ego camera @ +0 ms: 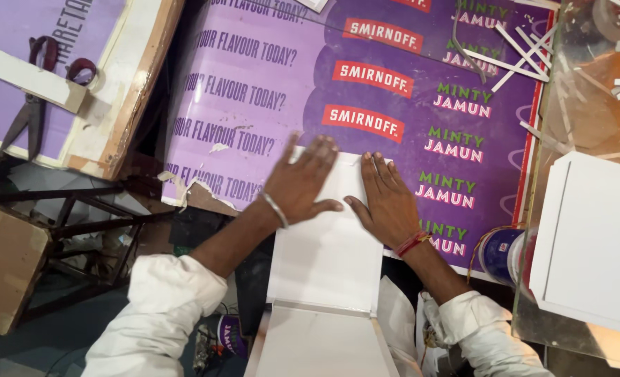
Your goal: The person folds and presses the edges of white cardboard boxes on a workbench, repeatedly opening and closing the flaps to set creases. The person handles multiple boxes one at a time, aligning edges and smoothing surfaces.
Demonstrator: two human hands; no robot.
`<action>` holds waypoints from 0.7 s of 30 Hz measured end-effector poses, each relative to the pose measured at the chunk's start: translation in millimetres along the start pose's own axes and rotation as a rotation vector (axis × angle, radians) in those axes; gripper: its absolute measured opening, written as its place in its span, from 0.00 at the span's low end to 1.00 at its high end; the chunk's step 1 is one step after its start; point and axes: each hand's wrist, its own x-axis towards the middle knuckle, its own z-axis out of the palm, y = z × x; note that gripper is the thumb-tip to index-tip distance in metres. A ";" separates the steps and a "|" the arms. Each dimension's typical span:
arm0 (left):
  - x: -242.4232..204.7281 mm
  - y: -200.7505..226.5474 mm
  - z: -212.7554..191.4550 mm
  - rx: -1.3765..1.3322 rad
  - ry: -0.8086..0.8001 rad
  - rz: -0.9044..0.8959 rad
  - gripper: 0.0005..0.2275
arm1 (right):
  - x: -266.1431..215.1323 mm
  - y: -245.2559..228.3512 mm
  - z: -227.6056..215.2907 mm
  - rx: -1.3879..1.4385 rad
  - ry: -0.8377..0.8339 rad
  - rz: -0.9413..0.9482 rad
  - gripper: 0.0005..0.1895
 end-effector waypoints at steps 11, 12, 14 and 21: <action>-29.7 -3.0 -2.6 0.038 0.132 -0.335 0.49 | 8.3 -12.7 -5.0 -0.086 0.000 0.084 0.38; -31.3 -0.1 2.7 0.026 0.143 -0.354 0.48 | 6.7 -15.9 -4.0 -0.096 -0.005 0.083 0.37; -33.6 1.9 9.6 -0.044 0.190 -0.367 0.48 | 6.4 -19.5 -3.2 -0.080 0.021 0.087 0.37; -44.3 3.7 18.3 -0.166 0.370 -0.557 0.34 | 9.6 -18.3 -2.3 -0.048 0.121 0.086 0.41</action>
